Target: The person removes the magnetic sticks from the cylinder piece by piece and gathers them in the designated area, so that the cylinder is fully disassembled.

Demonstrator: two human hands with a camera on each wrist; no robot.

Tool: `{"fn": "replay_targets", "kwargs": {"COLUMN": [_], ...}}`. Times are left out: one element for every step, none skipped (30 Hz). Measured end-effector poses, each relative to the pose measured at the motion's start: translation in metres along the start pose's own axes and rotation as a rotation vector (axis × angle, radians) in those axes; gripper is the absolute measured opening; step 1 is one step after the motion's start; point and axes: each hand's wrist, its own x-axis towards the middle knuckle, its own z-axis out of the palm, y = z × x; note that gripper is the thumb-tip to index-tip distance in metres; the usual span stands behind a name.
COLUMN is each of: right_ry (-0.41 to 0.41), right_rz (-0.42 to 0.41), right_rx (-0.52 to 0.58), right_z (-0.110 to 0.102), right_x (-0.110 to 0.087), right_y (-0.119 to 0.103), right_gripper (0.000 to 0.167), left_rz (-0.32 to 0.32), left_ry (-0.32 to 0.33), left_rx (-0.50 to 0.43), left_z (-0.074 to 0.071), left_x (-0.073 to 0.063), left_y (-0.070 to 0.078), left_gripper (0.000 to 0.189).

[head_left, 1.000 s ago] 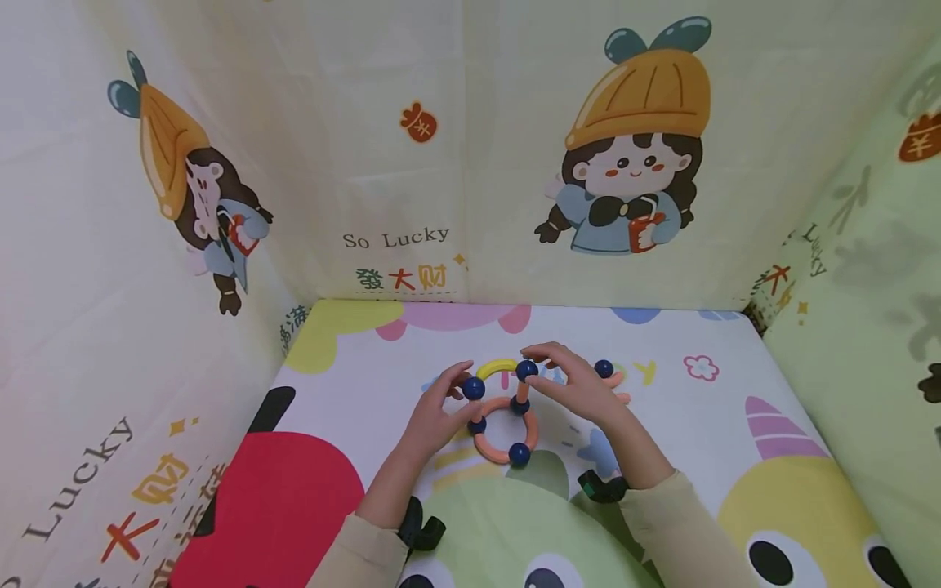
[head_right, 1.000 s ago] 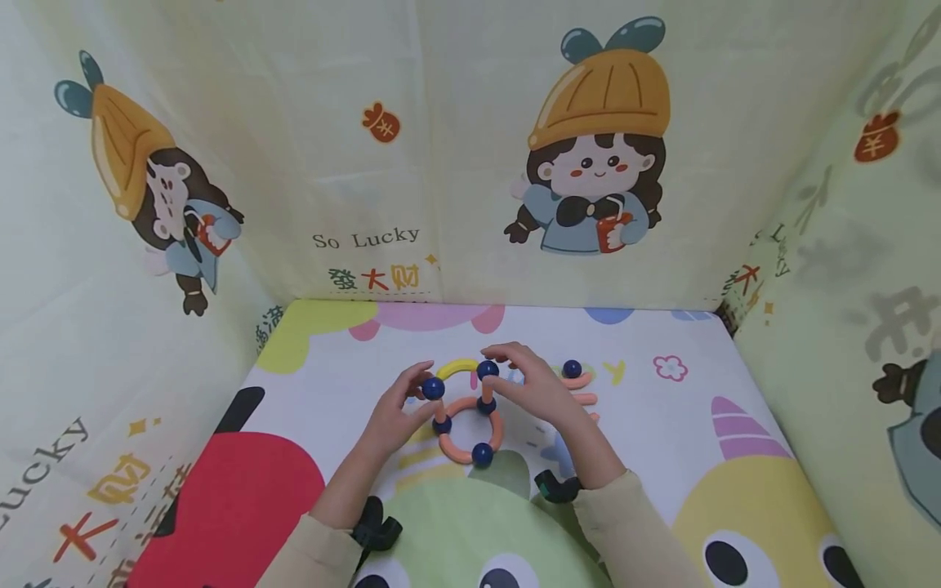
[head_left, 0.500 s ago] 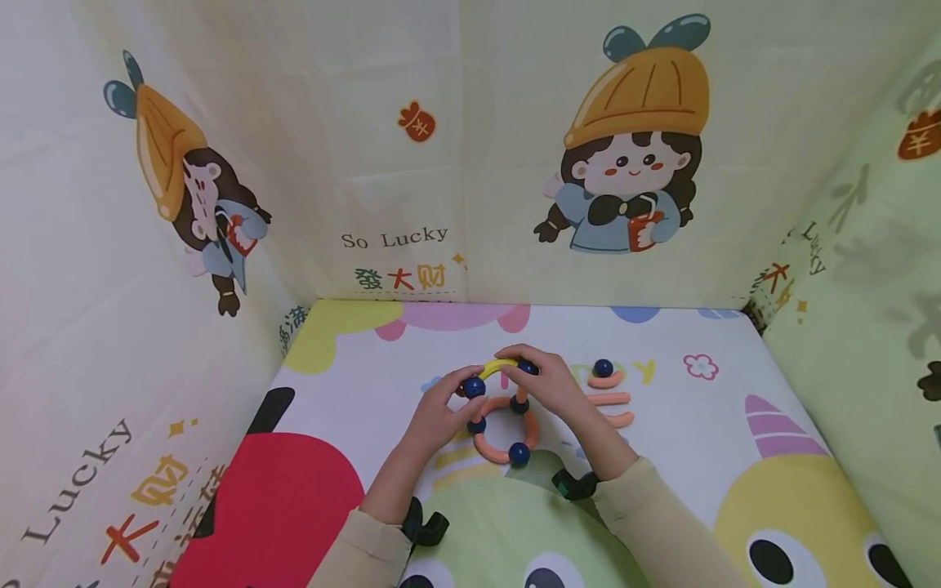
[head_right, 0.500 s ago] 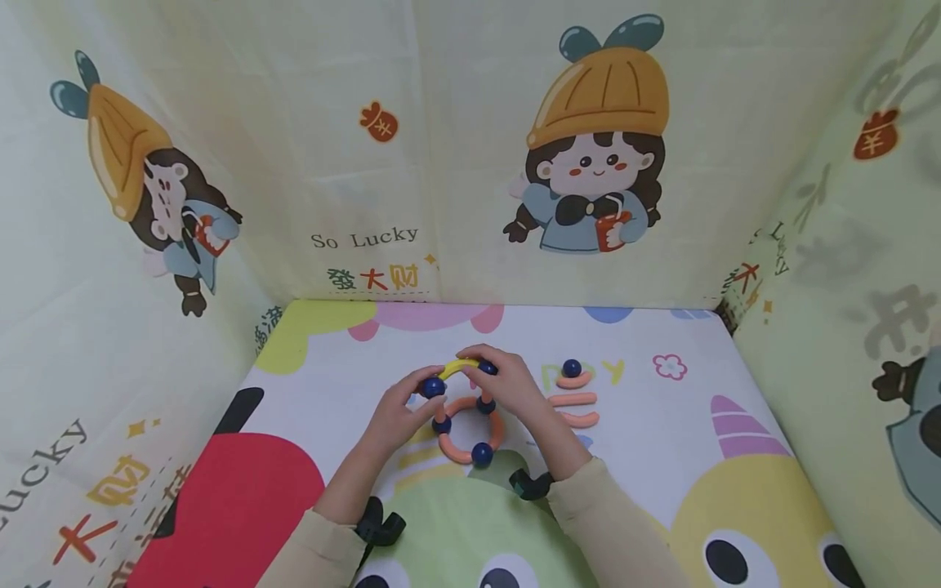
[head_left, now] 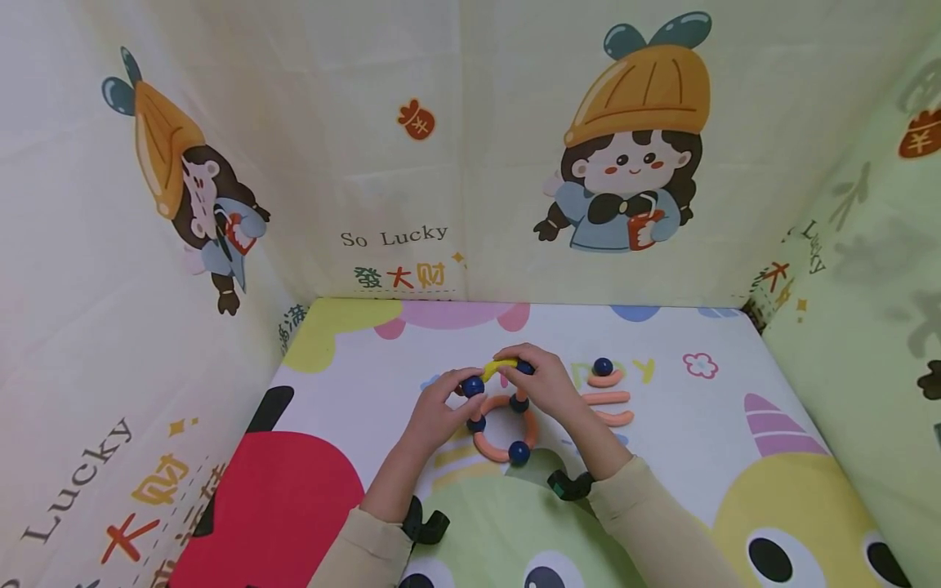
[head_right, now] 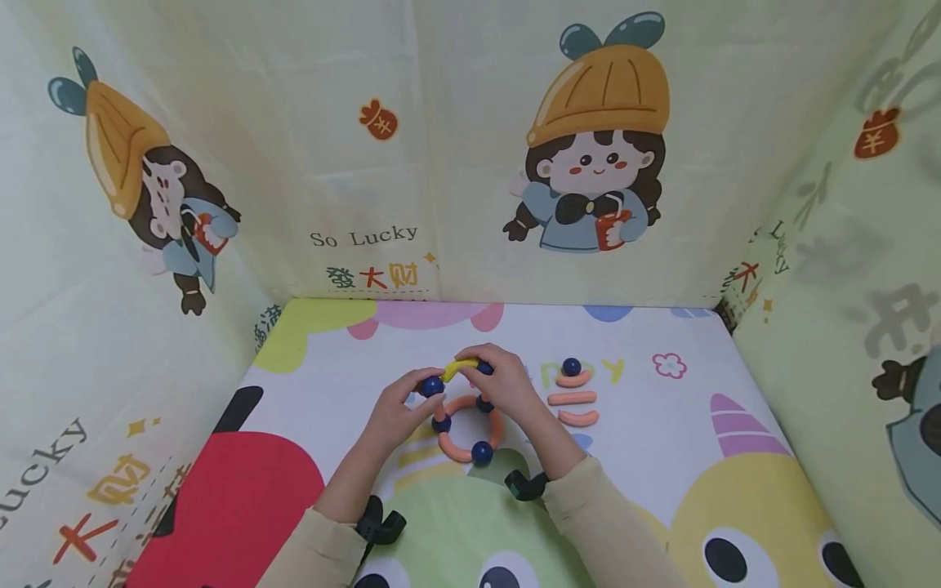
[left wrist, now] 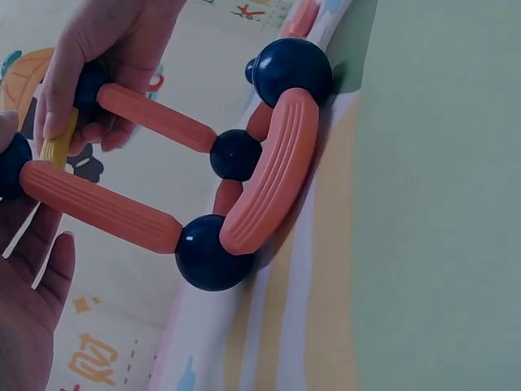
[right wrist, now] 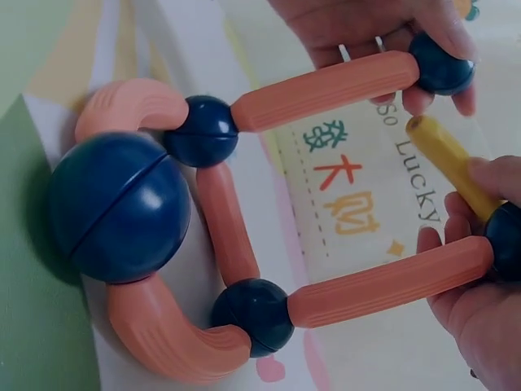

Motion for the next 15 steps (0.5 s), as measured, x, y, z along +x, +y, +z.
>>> {"fn": "replay_targets", "kwargs": {"right_ry": [0.002,0.003,0.004,0.006,0.01,0.011,0.011,0.009,0.007,0.003,0.0,-0.007,-0.013,-0.019,-0.025], "right_rz": [-0.007,-0.012,-0.014,-0.018,-0.02,-0.024,-0.027,-0.029,-0.032,-0.038,-0.041,-0.045,-0.05,-0.054,-0.06], "right_rx": [-0.006,-0.01,-0.016,-0.024,-0.031,-0.033,-0.036,-0.036,-0.035,-0.031,-0.024,-0.02,-0.017,-0.017,-0.016], "right_z": [0.0,0.0,0.0,0.0,0.0,0.0,0.0,-0.001,-0.001,-0.001,-0.002,-0.002,-0.002,-0.003,-0.003], "right_x": [0.0,0.0,0.001,0.001,0.002,0.002,0.002,0.003,0.003,0.003,0.003,0.003,0.003,0.003,0.003], "right_y": [0.0,0.0,0.001,0.001,0.001,0.001,0.0,0.0,0.0,-0.001,-0.001,-0.001,-0.001,-0.001,0.0], "right_gripper": [0.021,0.022,0.022,0.022,0.021,0.02,0.018,0.018,0.018,0.019,0.02,0.021,0.021,0.022,0.023], "left_rz": [-0.005,-0.013,-0.021,-0.027,-0.036,-0.051,-0.063,-0.079,-0.089,-0.098,-0.109,-0.116,-0.117,-0.121,-0.122], "left_ry": [-0.001,-0.005,-0.009,-0.012,-0.016,-0.019,-0.02,-0.02,-0.019,-0.016,-0.016,-0.016,-0.015,-0.018,-0.021], "left_rx": [-0.006,-0.007,-0.008,-0.012,-0.012,-0.01,-0.008,-0.005,-0.009,-0.011,-0.01,-0.013,-0.014,-0.015,-0.014], "left_z": [0.0,0.001,0.002,0.002,0.003,0.004,0.005,0.006,0.007,0.007,0.008,0.009,0.01,0.011,0.011], "left_x": [0.0,-0.001,-0.001,-0.001,-0.002,-0.002,-0.003,-0.003,-0.004,-0.004,-0.005,-0.005,-0.006,-0.007,-0.008], "left_y": [0.0,-0.001,-0.001,-0.001,-0.001,-0.001,-0.001,-0.002,-0.003,-0.003,-0.004,-0.005,-0.006,-0.008,-0.01], "left_gripper": [0.042,0.043,0.044,0.046,0.048,0.051,0.054,0.056,0.058,0.06,0.061,0.062,0.061,0.059,0.055]}}
